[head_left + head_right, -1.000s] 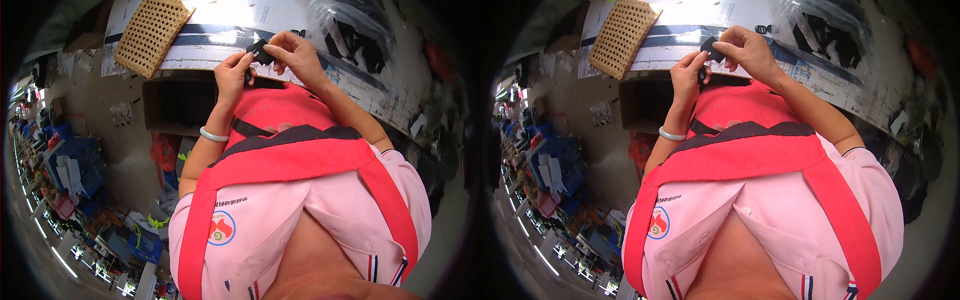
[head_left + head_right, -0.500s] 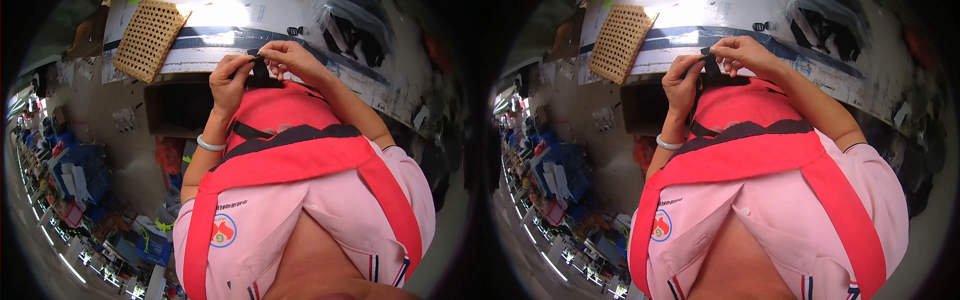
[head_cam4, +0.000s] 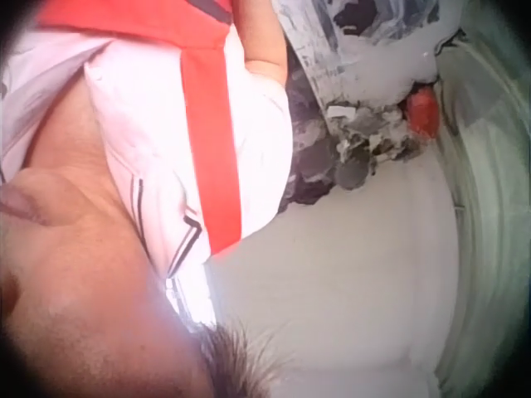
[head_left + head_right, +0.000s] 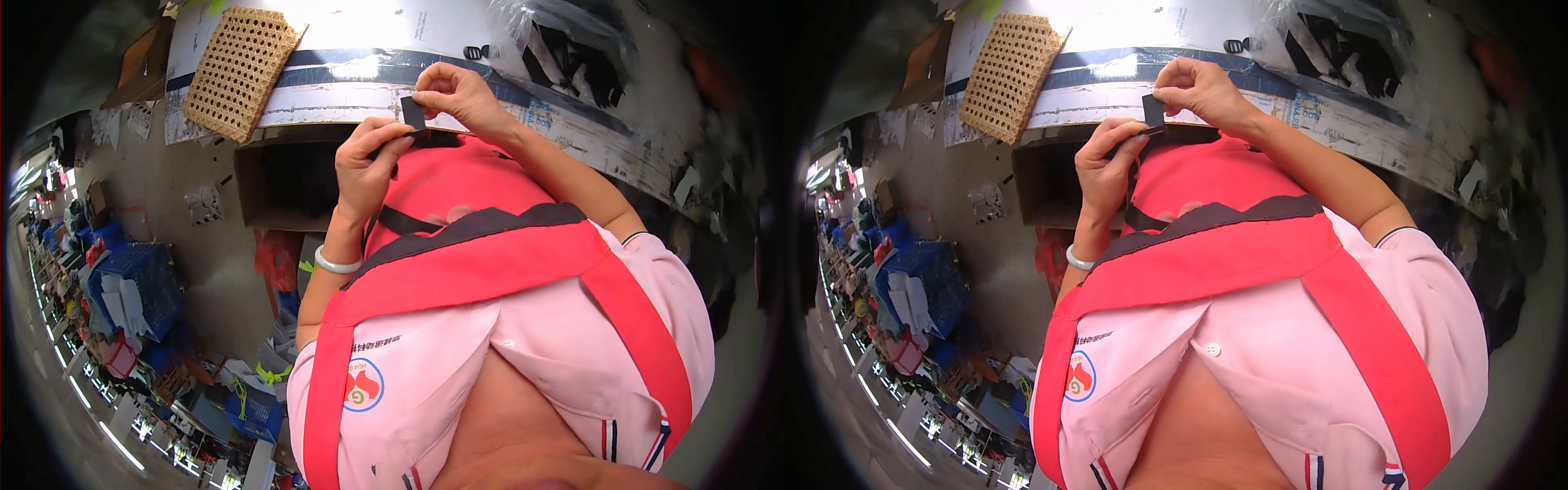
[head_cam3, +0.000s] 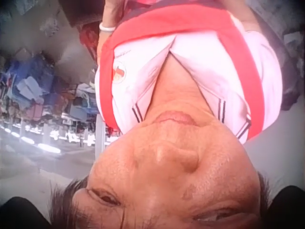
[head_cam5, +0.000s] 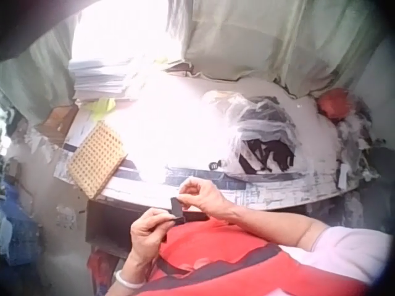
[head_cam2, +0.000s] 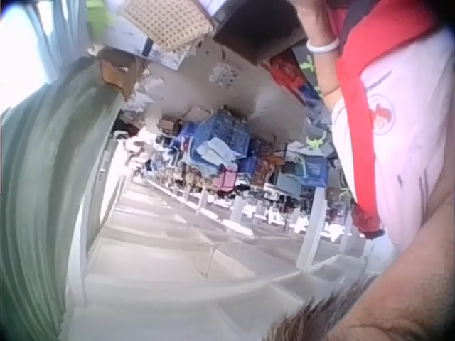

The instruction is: Assembling and inspecting small black plastic buckles and straps.

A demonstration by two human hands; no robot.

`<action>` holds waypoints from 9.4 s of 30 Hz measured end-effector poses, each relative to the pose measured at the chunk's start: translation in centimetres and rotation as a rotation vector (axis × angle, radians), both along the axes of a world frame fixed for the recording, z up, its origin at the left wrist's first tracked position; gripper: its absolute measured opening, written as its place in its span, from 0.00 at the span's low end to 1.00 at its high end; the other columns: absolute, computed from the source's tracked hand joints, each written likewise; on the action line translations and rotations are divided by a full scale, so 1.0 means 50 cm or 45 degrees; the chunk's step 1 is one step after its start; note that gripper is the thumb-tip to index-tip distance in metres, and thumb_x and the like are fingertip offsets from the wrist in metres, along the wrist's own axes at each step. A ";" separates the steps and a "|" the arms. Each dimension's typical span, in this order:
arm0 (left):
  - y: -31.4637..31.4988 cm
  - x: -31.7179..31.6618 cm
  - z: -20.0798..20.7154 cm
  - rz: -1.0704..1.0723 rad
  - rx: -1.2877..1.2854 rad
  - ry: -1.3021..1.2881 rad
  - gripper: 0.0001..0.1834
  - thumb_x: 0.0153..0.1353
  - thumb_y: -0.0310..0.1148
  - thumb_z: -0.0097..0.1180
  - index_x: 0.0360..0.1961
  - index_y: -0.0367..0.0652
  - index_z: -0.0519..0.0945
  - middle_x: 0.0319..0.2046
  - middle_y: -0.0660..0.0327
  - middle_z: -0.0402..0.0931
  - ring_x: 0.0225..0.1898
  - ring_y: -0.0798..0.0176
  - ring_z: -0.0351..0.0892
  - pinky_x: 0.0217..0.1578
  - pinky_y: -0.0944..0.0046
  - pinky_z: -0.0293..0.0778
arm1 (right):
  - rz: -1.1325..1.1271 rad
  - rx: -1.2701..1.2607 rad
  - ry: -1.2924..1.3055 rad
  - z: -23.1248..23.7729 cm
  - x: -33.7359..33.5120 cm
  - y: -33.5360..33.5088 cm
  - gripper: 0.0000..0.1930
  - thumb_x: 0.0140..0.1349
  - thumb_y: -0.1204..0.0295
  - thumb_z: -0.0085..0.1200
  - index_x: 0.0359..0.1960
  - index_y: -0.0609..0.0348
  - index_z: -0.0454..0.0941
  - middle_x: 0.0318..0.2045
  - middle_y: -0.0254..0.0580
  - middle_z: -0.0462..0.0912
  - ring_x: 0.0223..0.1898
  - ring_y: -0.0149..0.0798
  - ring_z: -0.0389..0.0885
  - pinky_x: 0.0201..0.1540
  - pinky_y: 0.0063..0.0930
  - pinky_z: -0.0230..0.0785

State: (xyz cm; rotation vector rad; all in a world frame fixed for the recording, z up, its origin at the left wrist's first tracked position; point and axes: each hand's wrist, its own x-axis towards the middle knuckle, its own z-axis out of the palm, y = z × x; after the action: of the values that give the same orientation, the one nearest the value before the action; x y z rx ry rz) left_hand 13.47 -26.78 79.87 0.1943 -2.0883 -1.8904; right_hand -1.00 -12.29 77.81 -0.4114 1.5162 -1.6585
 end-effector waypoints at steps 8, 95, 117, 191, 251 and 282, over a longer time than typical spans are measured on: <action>-0.210 0.228 -0.111 0.666 0.188 -0.751 0.16 0.62 0.29 0.58 0.51 0.39 0.77 0.42 0.59 0.79 0.29 0.71 0.79 0.17 0.75 0.68 | 0.479 0.355 0.204 -0.085 0.014 0.037 0.12 0.64 0.67 0.53 0.41 0.63 0.76 0.31 0.41 0.81 0.30 0.31 0.80 0.33 0.24 0.74; 0.067 -0.095 -0.027 -0.006 -0.638 0.024 0.07 0.55 0.24 0.60 0.37 0.38 0.81 0.24 0.55 0.73 0.24 0.54 0.76 0.24 0.62 0.71 | -0.091 -0.109 -0.808 0.000 -0.001 0.103 0.10 0.65 0.64 0.54 0.35 0.59 0.76 0.26 0.31 0.77 0.21 0.18 0.71 0.21 0.11 0.63; 0.052 -0.090 -0.045 -0.004 -0.798 0.084 0.09 0.55 0.25 0.60 0.38 0.41 0.79 0.28 0.57 0.74 0.25 0.53 0.78 0.25 0.60 0.73 | -0.252 -0.135 -0.870 -0.007 0.015 0.073 0.10 0.66 0.64 0.53 0.39 0.58 0.73 0.29 0.31 0.78 0.23 0.17 0.72 0.24 0.11 0.67; -0.236 0.245 -0.148 0.591 0.217 -1.004 0.16 0.60 0.26 0.58 0.50 0.38 0.77 0.39 0.61 0.80 0.34 0.68 0.81 0.20 0.74 0.69 | -0.019 0.555 0.549 -0.118 -0.044 0.184 0.13 0.60 0.65 0.56 0.42 0.59 0.77 0.33 0.42 0.82 0.33 0.32 0.80 0.38 0.25 0.72; 0.057 -0.079 -0.083 0.112 0.520 -0.427 0.08 0.57 0.28 0.63 0.34 0.33 0.83 0.21 0.64 0.77 0.18 0.75 0.72 0.18 0.77 0.66 | 0.172 0.319 -0.141 0.038 -0.006 0.096 0.10 0.65 0.65 0.54 0.37 0.59 0.78 0.19 0.29 0.76 0.14 0.17 0.65 0.15 0.12 0.53; 0.050 -0.088 -0.058 0.137 0.913 -0.499 0.13 0.60 0.33 0.61 0.38 0.32 0.82 0.24 0.61 0.79 0.16 0.73 0.71 0.15 0.75 0.66 | -0.326 -0.165 0.546 0.064 0.018 0.053 0.10 0.61 0.67 0.59 0.30 0.62 0.78 0.27 0.28 0.75 0.29 0.21 0.71 0.29 0.17 0.64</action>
State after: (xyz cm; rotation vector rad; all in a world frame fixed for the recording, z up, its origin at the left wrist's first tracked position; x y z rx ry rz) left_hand 9.05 -24.28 76.96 0.8749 -1.4467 -2.6076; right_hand -0.08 -9.64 81.01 -0.7026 1.8376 -1.9642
